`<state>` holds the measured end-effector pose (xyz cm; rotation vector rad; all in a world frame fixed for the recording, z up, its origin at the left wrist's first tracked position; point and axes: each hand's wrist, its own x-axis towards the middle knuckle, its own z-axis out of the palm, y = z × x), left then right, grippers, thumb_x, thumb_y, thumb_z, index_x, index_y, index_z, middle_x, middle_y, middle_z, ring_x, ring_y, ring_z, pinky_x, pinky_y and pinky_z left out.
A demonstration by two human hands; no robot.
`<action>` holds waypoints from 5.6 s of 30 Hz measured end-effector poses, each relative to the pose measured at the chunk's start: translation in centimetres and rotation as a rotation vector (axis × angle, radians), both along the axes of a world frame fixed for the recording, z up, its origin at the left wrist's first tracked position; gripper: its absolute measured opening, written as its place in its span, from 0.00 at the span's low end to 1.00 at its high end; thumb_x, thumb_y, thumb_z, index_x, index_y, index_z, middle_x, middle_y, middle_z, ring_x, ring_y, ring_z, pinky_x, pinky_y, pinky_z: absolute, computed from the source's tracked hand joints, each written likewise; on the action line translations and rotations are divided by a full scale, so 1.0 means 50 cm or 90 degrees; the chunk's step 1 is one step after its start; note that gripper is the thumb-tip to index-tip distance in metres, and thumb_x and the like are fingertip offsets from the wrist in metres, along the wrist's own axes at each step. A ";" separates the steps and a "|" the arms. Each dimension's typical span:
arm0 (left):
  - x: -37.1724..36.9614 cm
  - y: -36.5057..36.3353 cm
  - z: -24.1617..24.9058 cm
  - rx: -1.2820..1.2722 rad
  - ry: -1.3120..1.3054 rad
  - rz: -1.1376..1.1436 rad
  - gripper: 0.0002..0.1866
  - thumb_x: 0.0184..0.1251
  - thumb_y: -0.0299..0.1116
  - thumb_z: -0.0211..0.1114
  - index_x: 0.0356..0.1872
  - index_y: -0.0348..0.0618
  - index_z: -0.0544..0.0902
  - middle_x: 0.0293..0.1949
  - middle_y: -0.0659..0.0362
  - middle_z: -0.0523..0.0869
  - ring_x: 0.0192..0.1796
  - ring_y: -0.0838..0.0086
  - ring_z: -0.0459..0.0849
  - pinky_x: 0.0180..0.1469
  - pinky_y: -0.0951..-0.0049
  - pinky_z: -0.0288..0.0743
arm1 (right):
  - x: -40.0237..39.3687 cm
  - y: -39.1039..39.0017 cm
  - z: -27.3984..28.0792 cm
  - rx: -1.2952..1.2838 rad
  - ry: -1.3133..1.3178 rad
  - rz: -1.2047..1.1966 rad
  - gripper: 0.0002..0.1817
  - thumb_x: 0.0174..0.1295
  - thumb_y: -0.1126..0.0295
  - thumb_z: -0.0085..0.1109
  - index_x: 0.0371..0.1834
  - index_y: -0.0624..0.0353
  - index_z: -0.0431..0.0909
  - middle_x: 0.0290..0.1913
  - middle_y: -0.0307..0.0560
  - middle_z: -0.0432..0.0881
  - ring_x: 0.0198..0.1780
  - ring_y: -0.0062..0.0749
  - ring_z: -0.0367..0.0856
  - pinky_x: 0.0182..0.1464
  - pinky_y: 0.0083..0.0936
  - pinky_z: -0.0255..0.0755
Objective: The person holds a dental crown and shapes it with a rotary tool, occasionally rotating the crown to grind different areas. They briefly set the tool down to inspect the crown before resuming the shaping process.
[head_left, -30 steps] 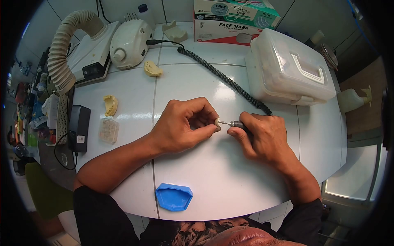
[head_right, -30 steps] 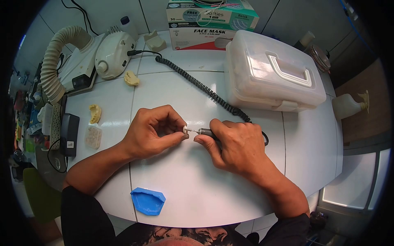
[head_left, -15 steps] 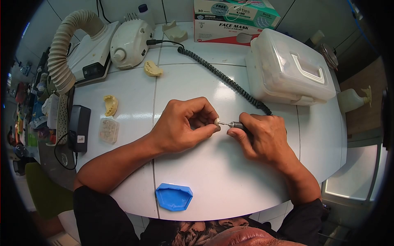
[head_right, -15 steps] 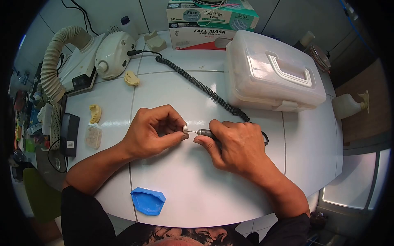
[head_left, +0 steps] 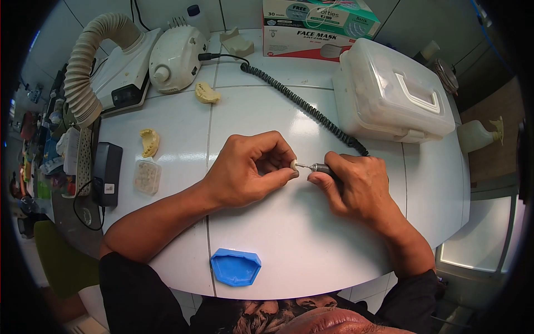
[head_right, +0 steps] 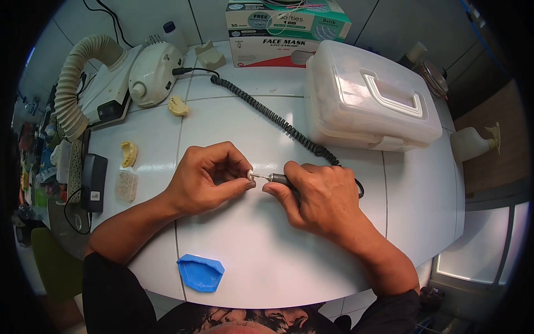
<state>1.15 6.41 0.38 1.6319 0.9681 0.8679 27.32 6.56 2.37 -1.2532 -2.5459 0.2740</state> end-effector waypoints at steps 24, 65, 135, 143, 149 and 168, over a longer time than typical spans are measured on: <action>-0.002 -0.001 0.000 0.007 0.003 -0.016 0.09 0.69 0.23 0.77 0.47 0.33 0.87 0.39 0.58 0.94 0.41 0.80 0.92 0.44 0.79 0.85 | -0.002 -0.001 0.000 0.006 0.011 -0.006 0.25 0.76 0.47 0.68 0.29 0.56 0.77 0.19 0.46 0.80 0.20 0.51 0.82 0.23 0.45 0.71; -0.002 -0.001 0.000 0.012 0.013 -0.025 0.09 0.70 0.22 0.76 0.48 0.32 0.87 0.41 0.56 0.95 0.43 0.79 0.93 0.46 0.78 0.86 | -0.003 -0.002 0.002 0.002 0.001 0.004 0.26 0.76 0.46 0.68 0.29 0.56 0.78 0.20 0.47 0.81 0.20 0.51 0.83 0.23 0.45 0.71; -0.002 0.000 -0.002 0.028 0.014 -0.023 0.09 0.70 0.22 0.76 0.47 0.33 0.88 0.39 0.57 0.94 0.41 0.80 0.92 0.43 0.78 0.85 | -0.001 -0.002 0.007 -0.021 -0.007 0.004 0.26 0.76 0.45 0.67 0.29 0.56 0.79 0.20 0.47 0.82 0.21 0.53 0.84 0.24 0.46 0.71; -0.003 0.000 -0.001 0.025 0.015 -0.028 0.09 0.70 0.22 0.76 0.47 0.33 0.87 0.39 0.57 0.94 0.41 0.79 0.93 0.43 0.78 0.85 | 0.000 -0.001 0.006 -0.018 -0.006 0.015 0.26 0.76 0.46 0.67 0.29 0.56 0.79 0.21 0.47 0.82 0.21 0.53 0.83 0.24 0.45 0.72; -0.002 -0.001 -0.001 0.009 -0.006 -0.030 0.08 0.71 0.21 0.75 0.48 0.32 0.87 0.41 0.57 0.95 0.43 0.79 0.93 0.47 0.78 0.87 | 0.000 0.000 0.001 -0.011 0.021 0.006 0.26 0.76 0.46 0.67 0.29 0.56 0.78 0.20 0.47 0.81 0.20 0.53 0.82 0.24 0.46 0.71; -0.003 -0.001 -0.003 -0.001 -0.005 -0.041 0.09 0.73 0.19 0.74 0.50 0.32 0.87 0.43 0.56 0.94 0.46 0.78 0.93 0.52 0.76 0.87 | -0.001 -0.001 0.002 -0.013 0.004 -0.009 0.26 0.76 0.46 0.67 0.30 0.56 0.77 0.20 0.47 0.80 0.21 0.53 0.82 0.24 0.46 0.70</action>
